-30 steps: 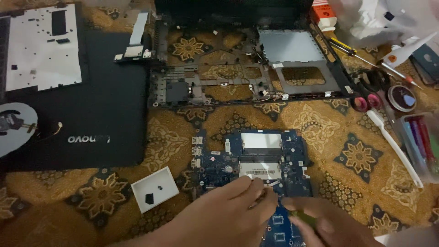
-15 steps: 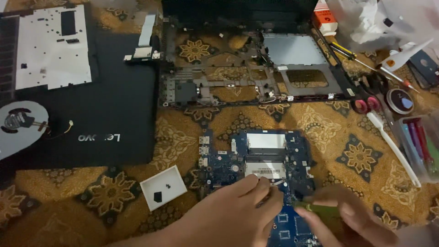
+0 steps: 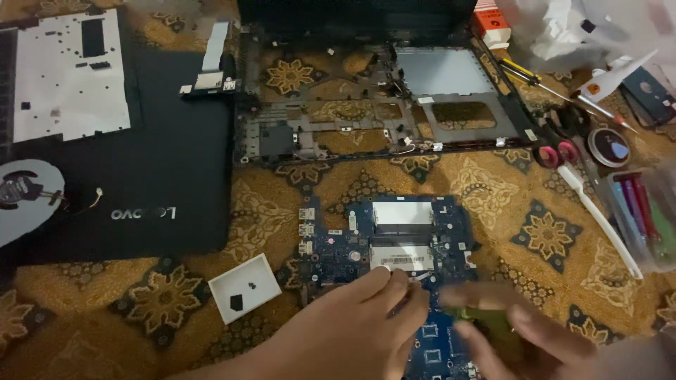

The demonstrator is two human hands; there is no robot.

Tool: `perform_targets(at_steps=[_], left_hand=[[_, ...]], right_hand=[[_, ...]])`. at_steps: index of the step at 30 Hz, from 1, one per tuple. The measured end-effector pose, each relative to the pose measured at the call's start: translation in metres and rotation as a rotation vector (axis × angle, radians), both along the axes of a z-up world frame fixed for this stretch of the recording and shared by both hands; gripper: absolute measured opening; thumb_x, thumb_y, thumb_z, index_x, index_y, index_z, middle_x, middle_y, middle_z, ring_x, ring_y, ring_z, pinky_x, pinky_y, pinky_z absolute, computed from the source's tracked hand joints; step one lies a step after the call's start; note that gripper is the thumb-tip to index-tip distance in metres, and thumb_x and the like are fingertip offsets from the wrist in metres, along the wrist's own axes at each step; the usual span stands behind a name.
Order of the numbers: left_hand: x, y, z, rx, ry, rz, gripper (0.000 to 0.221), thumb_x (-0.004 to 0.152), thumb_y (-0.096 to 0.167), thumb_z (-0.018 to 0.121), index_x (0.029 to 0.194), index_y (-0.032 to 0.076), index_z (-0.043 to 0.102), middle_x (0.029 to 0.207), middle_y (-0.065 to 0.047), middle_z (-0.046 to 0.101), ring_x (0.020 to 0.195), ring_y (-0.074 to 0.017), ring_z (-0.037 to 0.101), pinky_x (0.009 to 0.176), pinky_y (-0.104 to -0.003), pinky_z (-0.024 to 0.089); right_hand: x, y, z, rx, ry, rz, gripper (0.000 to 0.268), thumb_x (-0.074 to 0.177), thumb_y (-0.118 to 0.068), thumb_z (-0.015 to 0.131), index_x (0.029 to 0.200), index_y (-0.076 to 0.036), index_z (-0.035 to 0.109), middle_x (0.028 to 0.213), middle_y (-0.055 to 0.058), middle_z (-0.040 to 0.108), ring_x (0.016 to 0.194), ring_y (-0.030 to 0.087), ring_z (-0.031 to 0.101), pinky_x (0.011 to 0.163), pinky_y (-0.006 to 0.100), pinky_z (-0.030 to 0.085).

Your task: Repairing a laptop by installing the motherboard, RAM modules, and connecting internal ribbon cables

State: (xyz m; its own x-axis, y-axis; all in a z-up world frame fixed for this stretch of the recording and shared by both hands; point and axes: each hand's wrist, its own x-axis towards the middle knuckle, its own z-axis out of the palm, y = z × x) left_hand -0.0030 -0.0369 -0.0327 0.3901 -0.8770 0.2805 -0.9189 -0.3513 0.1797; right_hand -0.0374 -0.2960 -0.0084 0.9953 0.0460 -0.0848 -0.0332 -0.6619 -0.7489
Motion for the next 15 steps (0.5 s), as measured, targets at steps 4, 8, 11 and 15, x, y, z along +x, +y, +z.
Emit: perform_targets(at_steps=[4,8,11,15], left_hand=[[0.0,-0.001,-0.003,0.006,0.033,0.014,0.049,0.107,0.036,0.048,0.144,0.004,0.056,0.15,-0.017,0.049,0.139,-0.0442,0.044,0.124,-0.058,0.035],[0.003,-0.001,0.003,0.114,0.114,-0.058,0.052,0.107,0.042,0.044,0.139,0.004,0.058,0.156,-0.021,0.041,0.144,-0.0499,0.036,0.124,-0.061,0.029],[-0.002,-0.004,-0.001,-0.009,0.073,0.029,0.051,0.11,0.034,0.045,0.146,-0.001,0.051,0.149,-0.019,0.049,0.14,-0.0437,0.042,0.122,-0.056,0.035],[-0.002,-0.004,0.0,0.024,0.069,0.004,0.054,0.109,0.038,0.044,0.146,0.0,0.051,0.151,-0.019,0.046,0.141,-0.0464,0.041,0.126,-0.058,0.032]], right_hand=[[0.026,-0.044,-0.081,0.481,-0.308,0.465,0.044,0.098,-0.032,0.066,0.141,-0.03,0.055,0.095,0.002,0.063,0.079,0.012,0.059,0.065,0.027,0.056],[-0.01,0.008,-0.022,0.855,-0.378,0.263,0.047,0.097,0.003,0.058,0.14,-0.016,0.065,0.124,0.027,0.064,0.118,0.038,0.067,0.105,0.05,0.057],[0.007,-0.038,-0.03,0.272,-0.209,0.508,0.085,0.097,-0.006,0.06,0.159,-0.048,0.019,0.151,0.004,0.059,0.096,0.007,0.086,0.073,0.023,0.072],[-0.012,-0.007,-0.036,0.62,-0.37,0.249,0.066,0.095,-0.019,0.077,0.154,-0.023,0.048,0.138,0.019,0.066,0.058,0.013,0.052,0.067,0.044,0.043]])
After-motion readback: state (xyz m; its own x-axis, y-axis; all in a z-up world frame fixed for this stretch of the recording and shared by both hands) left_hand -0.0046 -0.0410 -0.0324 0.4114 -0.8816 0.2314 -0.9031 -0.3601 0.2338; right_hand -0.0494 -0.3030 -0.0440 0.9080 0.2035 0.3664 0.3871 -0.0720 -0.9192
